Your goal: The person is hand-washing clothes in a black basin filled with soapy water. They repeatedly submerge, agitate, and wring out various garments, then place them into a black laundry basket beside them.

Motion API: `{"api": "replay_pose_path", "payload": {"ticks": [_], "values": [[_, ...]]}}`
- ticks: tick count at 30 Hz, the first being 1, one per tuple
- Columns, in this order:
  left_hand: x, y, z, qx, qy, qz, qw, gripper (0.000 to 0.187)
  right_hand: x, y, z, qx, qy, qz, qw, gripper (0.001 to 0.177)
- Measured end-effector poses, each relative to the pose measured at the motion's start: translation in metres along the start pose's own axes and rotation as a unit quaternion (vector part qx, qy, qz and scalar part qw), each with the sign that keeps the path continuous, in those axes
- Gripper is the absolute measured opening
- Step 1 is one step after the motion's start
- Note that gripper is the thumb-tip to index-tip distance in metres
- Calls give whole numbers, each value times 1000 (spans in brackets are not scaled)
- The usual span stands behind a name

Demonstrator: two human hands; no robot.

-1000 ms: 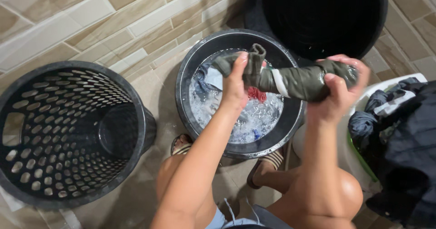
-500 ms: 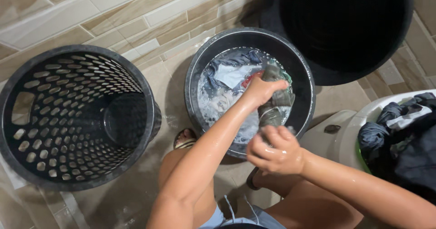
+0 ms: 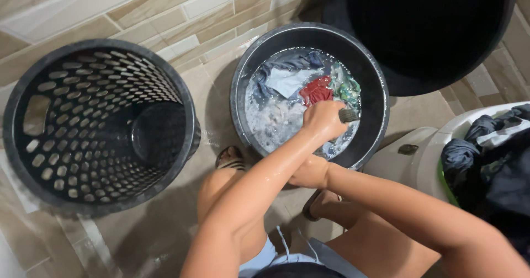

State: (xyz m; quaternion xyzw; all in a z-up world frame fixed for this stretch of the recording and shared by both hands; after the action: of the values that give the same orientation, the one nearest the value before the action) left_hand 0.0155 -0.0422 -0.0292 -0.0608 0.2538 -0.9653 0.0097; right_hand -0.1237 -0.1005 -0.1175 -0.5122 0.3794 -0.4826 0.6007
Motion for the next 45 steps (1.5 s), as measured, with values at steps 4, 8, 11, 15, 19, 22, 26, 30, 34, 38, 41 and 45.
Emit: {"api": "replay_pose_path", "payload": {"ticks": [4,8,11,15,19,22,26,30,34,38,41,45], "values": [[2,19,-35,-29,6,11,999,19,-11,92,-1,-378,125,-39,916,36],[9,-22,-34,-57,19,66,996,22,-27,79,18,-426,189,38,884,39],[23,-102,-8,17,56,141,988,21,-39,-13,44,-80,166,186,965,40],[62,-248,23,141,177,282,932,35,-86,-124,66,7,283,400,872,51],[108,-369,-13,222,129,409,876,47,-172,-171,86,-217,341,459,791,68],[135,-443,-86,196,70,488,848,60,-239,-171,96,-329,340,390,790,62],[148,-442,-209,78,-65,509,855,85,-301,-120,84,-440,358,211,796,55],[149,-407,-281,18,-162,492,855,94,-321,-89,70,-347,322,172,864,34],[120,-363,-235,-62,-91,451,886,95,-291,-92,82,-331,332,270,841,15],[56,-277,-146,-118,47,316,940,61,-208,-40,122,-369,427,308,766,25],[-5,-191,-130,-29,44,148,988,44,-116,52,156,-285,546,241,750,34],[-75,-59,-178,-133,-102,-87,982,37,20,177,200,-231,658,135,704,34]]}}
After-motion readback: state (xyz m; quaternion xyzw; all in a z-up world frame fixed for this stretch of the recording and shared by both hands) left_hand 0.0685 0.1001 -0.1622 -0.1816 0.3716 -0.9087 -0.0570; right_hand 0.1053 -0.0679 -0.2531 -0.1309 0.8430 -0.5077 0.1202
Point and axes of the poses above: each hand's wrist, its own x-axis away from the middle knuckle, its own y-axis out of the palm, z = x × y, the point moved 6 cm from there along -x, towards the middle knuckle, and after that the axes turned 6 degrees about x, right-handed, at the moved point
